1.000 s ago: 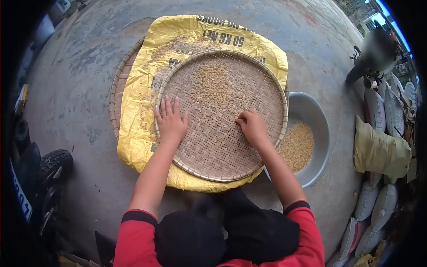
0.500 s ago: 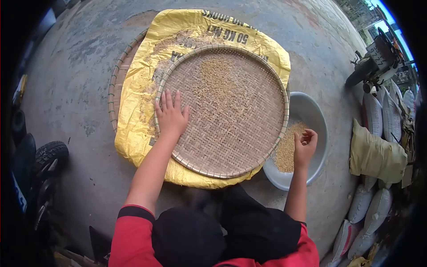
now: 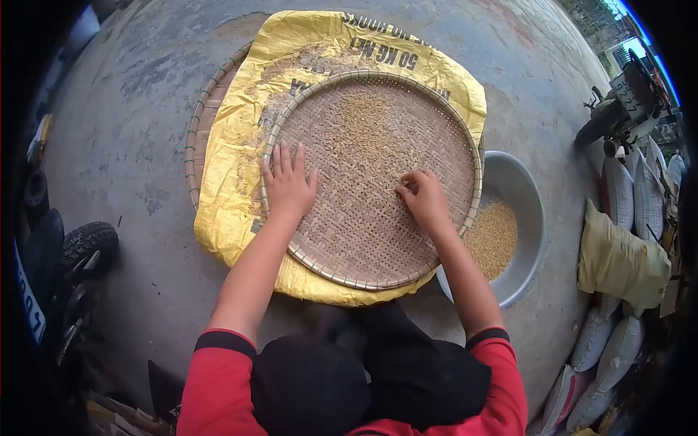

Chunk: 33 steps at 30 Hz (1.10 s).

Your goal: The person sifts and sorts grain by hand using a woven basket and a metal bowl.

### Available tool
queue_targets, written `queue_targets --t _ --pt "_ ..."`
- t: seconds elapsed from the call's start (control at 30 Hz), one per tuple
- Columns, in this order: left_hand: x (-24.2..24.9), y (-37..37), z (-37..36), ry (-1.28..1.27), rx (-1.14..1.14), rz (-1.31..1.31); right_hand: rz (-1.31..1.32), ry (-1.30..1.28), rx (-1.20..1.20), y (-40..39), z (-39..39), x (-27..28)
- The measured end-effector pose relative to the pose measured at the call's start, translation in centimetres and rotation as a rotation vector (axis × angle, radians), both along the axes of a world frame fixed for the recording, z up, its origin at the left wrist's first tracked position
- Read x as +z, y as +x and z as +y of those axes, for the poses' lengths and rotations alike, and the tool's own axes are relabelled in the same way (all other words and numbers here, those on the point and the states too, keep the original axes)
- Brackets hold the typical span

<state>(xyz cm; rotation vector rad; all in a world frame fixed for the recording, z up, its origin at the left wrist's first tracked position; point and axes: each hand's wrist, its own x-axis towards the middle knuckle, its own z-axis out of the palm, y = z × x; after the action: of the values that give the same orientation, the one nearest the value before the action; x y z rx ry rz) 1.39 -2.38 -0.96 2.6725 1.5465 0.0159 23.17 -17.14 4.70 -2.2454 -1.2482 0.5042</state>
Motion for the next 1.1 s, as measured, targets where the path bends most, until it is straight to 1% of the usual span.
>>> queue_targets --t 0.03,0.1,0.2,0.33,0.4,0.53,0.63,0.77,0.83,0.9,0.93,1.0,1.03,1.1 --pt "0.0 0.0 0.0 0.002 0.0 0.0 0.0 0.0 0.001 -0.1 0.0 0.0" --pt "0.1 0.1 -0.1 -0.002 0.002 0.01 -0.1 -0.015 0.004 -0.3 0.3 0.0" --pt "-0.4 0.0 0.1 0.019 0.0 -0.008 -0.113 -0.046 -0.001 -0.5 0.4 -0.3" --pt "-0.5 0.0 0.1 0.023 -0.004 -0.044 -0.145 -0.017 0.014 -0.6 0.2 -0.6" --pt "-0.4 0.0 0.1 0.027 -0.005 -0.034 -0.27 0.014 0.075 -0.7 0.2 -1.2" --pt "-0.6 -0.1 0.1 0.039 -0.004 -0.042 -0.303 0.0 0.137 -0.4 0.0 -1.5" --pt "-0.5 -0.1 0.1 0.055 -0.01 -0.059 -0.254 -0.041 0.146 0.1 -0.7 -0.3" --pt "-0.5 -0.1 0.1 0.054 -0.01 -0.069 -0.078 0.16 -0.01 1.4 -4.7 3.3" --pt "-0.7 -0.2 0.1 0.059 -0.014 -0.058 -0.111 0.228 -0.13 2.7 -7.9 4.2" --pt "-0.6 -0.1 0.1 0.041 -0.008 -0.057 -0.171 0.222 -0.254 4.5 -11.3 3.7" --pt "-0.5 -0.1 0.1 0.027 -0.004 -0.054 -0.174 0.219 -0.254 5.1 -12.9 3.2" --pt "-0.5 -0.1 0.1 0.026 -0.006 -0.044 -0.293 0.031 -0.377 6.0 -15.3 2.1" --pt "-0.5 -0.1 0.1 0.028 -0.004 -0.031 -0.294 0.034 -0.374 6.1 -15.9 1.2" --pt "-0.6 -0.1 0.1 0.038 -0.001 -0.036 -0.328 0.067 -0.463 5.9 -16.0 0.5"
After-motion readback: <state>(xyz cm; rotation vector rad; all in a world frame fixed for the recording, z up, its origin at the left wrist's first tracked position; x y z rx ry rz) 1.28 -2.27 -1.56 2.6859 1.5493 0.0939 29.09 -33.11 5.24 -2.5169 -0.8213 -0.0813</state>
